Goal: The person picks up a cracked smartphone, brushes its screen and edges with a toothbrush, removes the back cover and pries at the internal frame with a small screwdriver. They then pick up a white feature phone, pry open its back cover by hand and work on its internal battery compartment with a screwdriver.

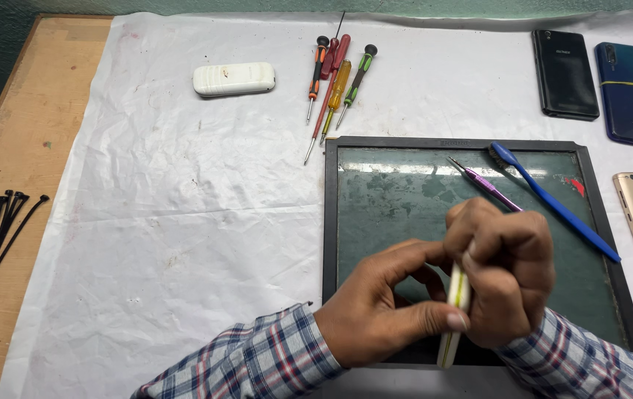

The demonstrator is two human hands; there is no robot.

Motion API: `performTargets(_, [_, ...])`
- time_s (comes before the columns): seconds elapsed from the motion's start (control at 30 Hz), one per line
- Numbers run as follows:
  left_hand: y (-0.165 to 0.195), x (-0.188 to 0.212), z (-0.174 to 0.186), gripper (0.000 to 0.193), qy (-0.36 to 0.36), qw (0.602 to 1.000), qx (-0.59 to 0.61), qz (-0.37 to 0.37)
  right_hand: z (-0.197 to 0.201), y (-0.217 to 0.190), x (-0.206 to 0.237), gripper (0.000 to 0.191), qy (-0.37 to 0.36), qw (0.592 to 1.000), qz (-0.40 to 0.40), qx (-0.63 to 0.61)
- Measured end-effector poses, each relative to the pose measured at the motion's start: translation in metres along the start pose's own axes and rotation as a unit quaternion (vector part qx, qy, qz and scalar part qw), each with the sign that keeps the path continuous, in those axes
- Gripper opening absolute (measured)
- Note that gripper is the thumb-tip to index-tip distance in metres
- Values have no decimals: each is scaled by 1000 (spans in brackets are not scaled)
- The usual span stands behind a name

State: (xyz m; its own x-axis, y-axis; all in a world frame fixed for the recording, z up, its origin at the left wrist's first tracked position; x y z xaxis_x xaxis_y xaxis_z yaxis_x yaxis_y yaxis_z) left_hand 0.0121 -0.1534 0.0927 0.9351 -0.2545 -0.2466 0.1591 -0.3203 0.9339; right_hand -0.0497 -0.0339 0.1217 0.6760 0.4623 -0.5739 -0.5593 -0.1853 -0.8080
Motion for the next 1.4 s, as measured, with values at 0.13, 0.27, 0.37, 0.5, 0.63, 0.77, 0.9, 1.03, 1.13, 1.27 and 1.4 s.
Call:
performTargets(0.13, [2,-6,20,60,77,993,91,-10,-5,9,-12,23,31,994,-101,40])
performTargets(0.27, [5,-11,43,61,133,982,130,-28,-10,17,-13,53,-97,954,-284,21])
performTargets(0.37, [11,-9,46,62,142,981,120,-61,-8,-2,-11,63,-194,937,-167,237])
performTargets(0.5, [16,-6,38,57,109,990,78,-52,1,12,-2,62,-183,944,-181,208])
performTargets(0.63, [12,-6,40,46,104,982,155,-22,4,22,4,67,-188,957,-138,173])
performTargets(0.77, [9,-6,44,38,111,983,141,-36,6,26,10,69,-197,958,-121,170])
performTargets(0.9, [5,-6,46,34,119,980,162,-15,7,25,10,70,-207,958,-101,171])
performTargets(1.03, [4,-7,47,32,132,976,171,14,7,24,11,72,-213,959,-101,157])
performTargets(1.13, [4,-6,47,32,143,972,184,30,6,22,11,73,-216,959,-100,156])
performTargets(1.27, [3,-5,51,30,159,969,186,38,5,22,11,75,-216,952,-98,193])
performTargets(1.4, [-4,-3,55,26,172,966,175,85,4,25,11,73,-223,951,-114,180])
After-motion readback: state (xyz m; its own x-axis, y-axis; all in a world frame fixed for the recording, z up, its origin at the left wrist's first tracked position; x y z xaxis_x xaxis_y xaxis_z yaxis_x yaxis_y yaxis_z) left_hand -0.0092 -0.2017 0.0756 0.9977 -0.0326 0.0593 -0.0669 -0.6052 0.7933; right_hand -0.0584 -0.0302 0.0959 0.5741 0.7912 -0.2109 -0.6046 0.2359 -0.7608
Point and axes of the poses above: each hand's wrist, its own x-axis away from the middle knuckle, its own z-axis out of the back of the hand, y = z × x, the point moved 7 cm from there along -x, towards the middle knuckle, and after that the axes turned 3 degrees about -z, right-handed, at the moved point
